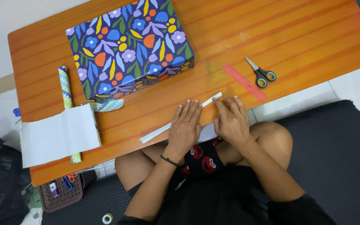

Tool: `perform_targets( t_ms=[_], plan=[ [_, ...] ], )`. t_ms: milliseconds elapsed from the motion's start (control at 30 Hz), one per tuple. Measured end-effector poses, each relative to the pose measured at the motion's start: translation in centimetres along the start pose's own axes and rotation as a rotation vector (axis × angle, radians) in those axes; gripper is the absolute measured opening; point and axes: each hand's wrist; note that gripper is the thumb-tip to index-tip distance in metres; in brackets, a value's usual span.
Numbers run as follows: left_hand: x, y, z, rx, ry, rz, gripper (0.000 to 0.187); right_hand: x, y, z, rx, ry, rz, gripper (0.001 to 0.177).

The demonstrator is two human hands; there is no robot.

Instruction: The person folds a long strip of white paper repeatedly on a wooden table, creating a narrow, accordion-style folded piece. The person smooths the folds and adjusts the paper throughout the process.

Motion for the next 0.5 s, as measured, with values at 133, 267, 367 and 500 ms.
perform_targets(
  t_ms=[133,267,367,500],
  plan=[
    [0.13,-0.15,-0.11,-0.008,-0.001,0.018,0.058,-0.27,0.54,-0.33,-0.03,0.029,-0.043,0.052],
    [0.2,-0.16,-0.06,-0.017,-0.007,0.039,0.058,-0.34,0.77,-0.63,-0.011,-0.027,-0.215,0.052],
    [0.13,-0.13,-0.11,-0.019,-0.006,0.04,0.057,-0.14,0.57,-0.84,-0.122,0.096,-0.262,0.058],
    [0.19,-0.06,-0.18,-0.004,-0.01,0.031,0.056,-0.08,0.97,-0.74,-0.109,0.059,-0.316,0.059]
  ],
)
Point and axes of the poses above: each hand's wrist, its own z-axis towards the middle knuckle, its own y-axis out of the palm, x = y × z, and after that the axes turned 4 degrees about x, right-handed
